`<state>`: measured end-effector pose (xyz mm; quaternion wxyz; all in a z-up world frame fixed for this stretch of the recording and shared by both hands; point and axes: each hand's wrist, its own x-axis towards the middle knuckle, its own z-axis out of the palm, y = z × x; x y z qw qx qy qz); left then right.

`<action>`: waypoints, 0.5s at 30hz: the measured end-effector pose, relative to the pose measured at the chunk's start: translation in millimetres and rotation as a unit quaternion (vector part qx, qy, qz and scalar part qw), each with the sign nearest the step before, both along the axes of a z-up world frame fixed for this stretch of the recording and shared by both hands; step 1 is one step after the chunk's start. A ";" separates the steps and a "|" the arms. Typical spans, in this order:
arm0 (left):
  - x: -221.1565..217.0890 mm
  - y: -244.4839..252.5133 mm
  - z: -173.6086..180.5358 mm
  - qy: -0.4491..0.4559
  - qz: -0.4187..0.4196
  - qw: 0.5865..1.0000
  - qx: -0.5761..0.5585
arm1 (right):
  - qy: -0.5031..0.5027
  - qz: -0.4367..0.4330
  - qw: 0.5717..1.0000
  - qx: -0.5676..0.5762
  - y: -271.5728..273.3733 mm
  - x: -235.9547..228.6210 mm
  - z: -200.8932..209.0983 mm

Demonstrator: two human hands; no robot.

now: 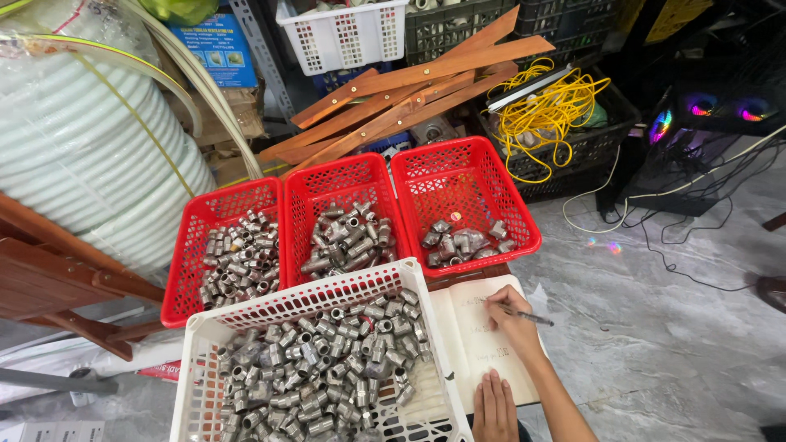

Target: The person picks up metal pipe fittings from a white crate, handles them by hand, and writes in a notebook on a desk.

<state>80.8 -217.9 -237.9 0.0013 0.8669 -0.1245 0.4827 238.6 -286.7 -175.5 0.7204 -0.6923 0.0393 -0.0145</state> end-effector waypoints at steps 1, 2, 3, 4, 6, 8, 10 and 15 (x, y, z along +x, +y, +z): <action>0.1 -0.3 0.2 0.003 0.001 1.000 0.001 | -0.005 0.004 1.000 -0.024 -1.1 3.1 -2.5; 0.5 -1.6 -1.6 0.003 0.001 1.000 -0.001 | -0.005 0.004 1.000 -0.025 -0.4 2.6 -1.6; 1.3 -2.0 -3.4 0.000 0.004 1.000 -0.003 | -0.008 -0.003 1.000 -0.030 1.6 2.6 -0.9; 2.1 -2.4 -5.2 -0.003 0.006 1.000 -0.006 | -0.011 -0.011 0.999 -0.035 3.6 2.7 -0.2; 1.0 -0.8 -4.5 0.004 0.004 1.000 -0.004 | -0.049 -0.016 0.995 -0.080 3.6 1.3 -5.3; -0.3 -1.4 -4.9 0.011 0.000 1.000 -0.003 | -0.088 -0.024 0.988 -0.126 2.9 -0.8 -5.6; -0.5 -2.4 -6.0 0.019 0.002 1.000 -0.005 | -0.092 -0.022 0.988 -0.124 3.6 -2.4 -0.7; -2.3 -4.5 -8.8 0.028 0.005 1.000 -0.013 | -0.088 -0.016 0.985 -0.145 5.7 1.1 -6.3</action>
